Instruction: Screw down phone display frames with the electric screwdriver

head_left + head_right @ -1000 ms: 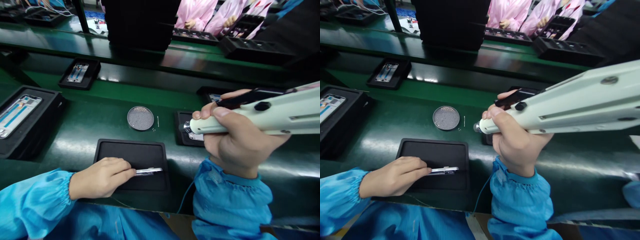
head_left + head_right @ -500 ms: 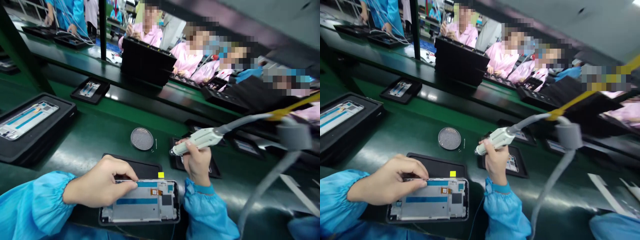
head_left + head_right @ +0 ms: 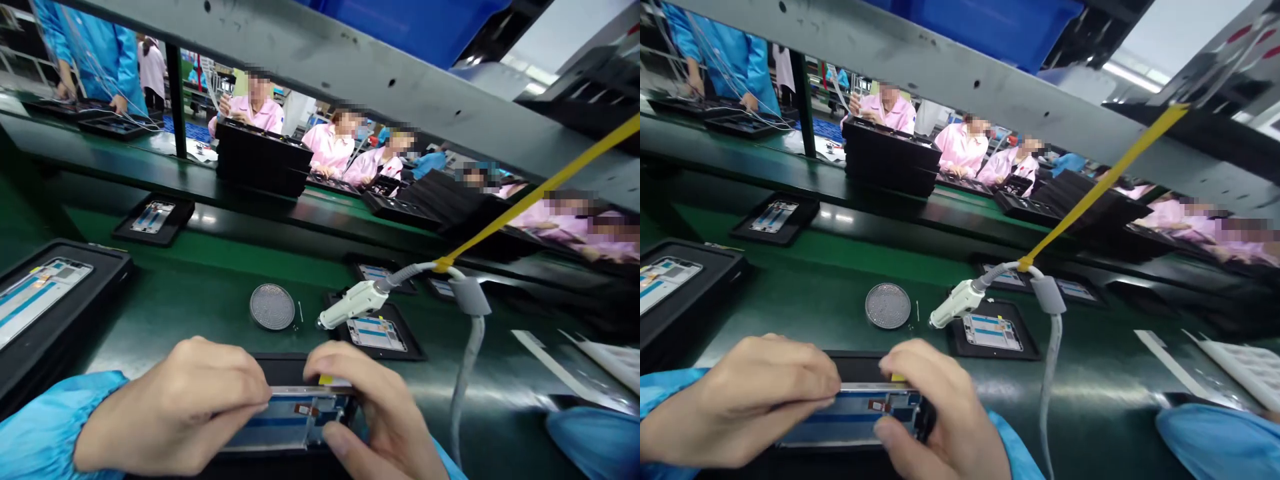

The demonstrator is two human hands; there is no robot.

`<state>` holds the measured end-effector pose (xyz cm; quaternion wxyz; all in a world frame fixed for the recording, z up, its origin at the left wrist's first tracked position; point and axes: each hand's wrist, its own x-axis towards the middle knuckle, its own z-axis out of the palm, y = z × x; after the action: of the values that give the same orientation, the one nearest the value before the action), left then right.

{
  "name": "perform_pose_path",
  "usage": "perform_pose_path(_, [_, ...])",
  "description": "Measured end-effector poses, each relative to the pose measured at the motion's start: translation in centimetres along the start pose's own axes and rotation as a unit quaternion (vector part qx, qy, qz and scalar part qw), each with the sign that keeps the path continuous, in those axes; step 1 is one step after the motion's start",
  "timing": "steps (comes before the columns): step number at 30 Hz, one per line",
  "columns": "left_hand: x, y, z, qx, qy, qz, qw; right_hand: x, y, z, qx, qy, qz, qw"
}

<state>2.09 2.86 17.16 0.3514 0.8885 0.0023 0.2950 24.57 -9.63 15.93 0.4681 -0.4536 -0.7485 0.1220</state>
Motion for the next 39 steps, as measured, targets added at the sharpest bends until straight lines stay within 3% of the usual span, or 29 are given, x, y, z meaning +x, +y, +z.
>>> perform_pose_path(3, [-0.1,0.2,-0.1,-0.001,-0.007,0.003,1.000,1.8,-0.2,0.9,0.015,-0.052,-0.027,0.998])
perform_pose_path(8, [-0.1,0.1,0.0,0.009,0.004,0.004,1.000,2.3,0.7,1.6,0.021,-0.050,0.009,0.998])
perform_pose_path(24, [0.0,0.4,-0.3,0.034,-0.014,0.005,0.999,2.4,1.0,1.9,0.073,-0.043,-0.042,0.996])
perform_pose_path(39, [0.1,0.0,0.0,0.015,-0.013,-0.007,1.000,2.3,1.3,2.0,0.086,-0.044,-0.024,0.995])
